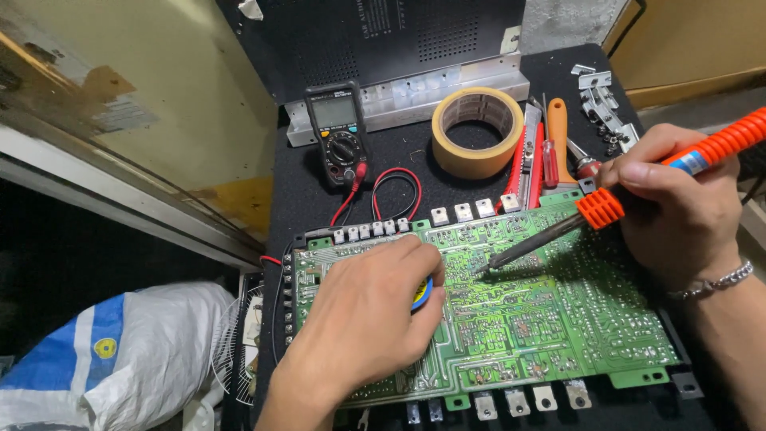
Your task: Soldering components on a printed circuit board at a repair station.
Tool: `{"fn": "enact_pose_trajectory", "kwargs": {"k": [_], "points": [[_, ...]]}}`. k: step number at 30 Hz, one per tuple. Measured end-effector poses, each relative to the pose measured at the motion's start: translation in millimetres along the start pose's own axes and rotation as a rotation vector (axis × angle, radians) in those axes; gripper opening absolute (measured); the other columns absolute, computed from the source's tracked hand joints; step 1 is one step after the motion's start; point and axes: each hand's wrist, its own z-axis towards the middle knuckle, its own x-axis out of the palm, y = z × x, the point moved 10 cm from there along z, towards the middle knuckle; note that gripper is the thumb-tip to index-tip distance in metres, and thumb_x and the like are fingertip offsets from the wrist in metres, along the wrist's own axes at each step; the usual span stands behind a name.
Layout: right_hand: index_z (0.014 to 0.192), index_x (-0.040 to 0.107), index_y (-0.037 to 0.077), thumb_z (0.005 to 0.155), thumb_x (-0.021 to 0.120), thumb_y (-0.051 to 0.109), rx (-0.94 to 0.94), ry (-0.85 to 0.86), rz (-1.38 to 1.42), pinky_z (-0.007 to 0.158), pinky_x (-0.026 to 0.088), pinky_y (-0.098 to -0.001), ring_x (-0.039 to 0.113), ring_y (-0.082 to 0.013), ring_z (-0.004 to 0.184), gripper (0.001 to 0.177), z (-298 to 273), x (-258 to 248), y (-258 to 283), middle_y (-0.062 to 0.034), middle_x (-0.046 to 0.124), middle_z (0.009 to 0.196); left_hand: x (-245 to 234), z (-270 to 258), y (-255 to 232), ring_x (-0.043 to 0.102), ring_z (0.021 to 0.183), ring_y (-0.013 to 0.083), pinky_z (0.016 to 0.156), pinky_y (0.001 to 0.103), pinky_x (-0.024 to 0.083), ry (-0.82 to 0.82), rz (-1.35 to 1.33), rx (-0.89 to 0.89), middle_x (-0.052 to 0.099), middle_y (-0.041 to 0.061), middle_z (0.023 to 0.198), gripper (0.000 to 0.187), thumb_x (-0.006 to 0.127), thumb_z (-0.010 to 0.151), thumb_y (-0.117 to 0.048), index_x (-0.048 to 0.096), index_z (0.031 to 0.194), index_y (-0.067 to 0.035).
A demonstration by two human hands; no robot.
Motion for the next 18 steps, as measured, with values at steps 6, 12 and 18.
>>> {"fn": "enact_pose_trajectory", "kwargs": {"k": [6,12,18], "points": [[0.080,0.053,0.004,0.100,0.057,0.010,0.096,-0.116,0.118,0.087,0.069,-0.0356,0.059,-0.0162,0.071,0.021,0,-4,-6,-0.0099,0.058,0.083,0,0,1,0.064,0.079,0.0332,0.055,0.052,0.045,-0.003,0.015,0.005,0.064,0.004,0.086,0.012,0.062,0.089,-0.024,0.059,0.089,-0.013],[0.126,0.055,0.002,0.118,0.057,-0.022,-0.524,-0.092,-0.329,0.082,0.052,-0.0431,0.060,-0.0356,0.089,0.025,-19,-13,20,-0.0312,0.061,0.107,-17,-2,-12,0.061,0.072,0.0301,0.052,0.047,0.043,-0.158,0.028,0.129,0.061,0.004,0.081,0.012,0.066,0.090,-0.021,0.058,0.087,-0.012],[0.085,0.058,0.007,0.097,0.064,0.025,0.199,-0.306,0.379,0.045,0.051,-0.0250,0.060,-0.0166,0.055,0.023,2,-13,-9,-0.0069,0.060,0.074,-22,-2,-7,0.063,0.069,0.0321,0.050,0.048,0.042,-0.160,-0.005,0.097,0.066,0.003,0.083,0.011,0.066,0.088,-0.021,0.059,0.087,-0.012]]}}
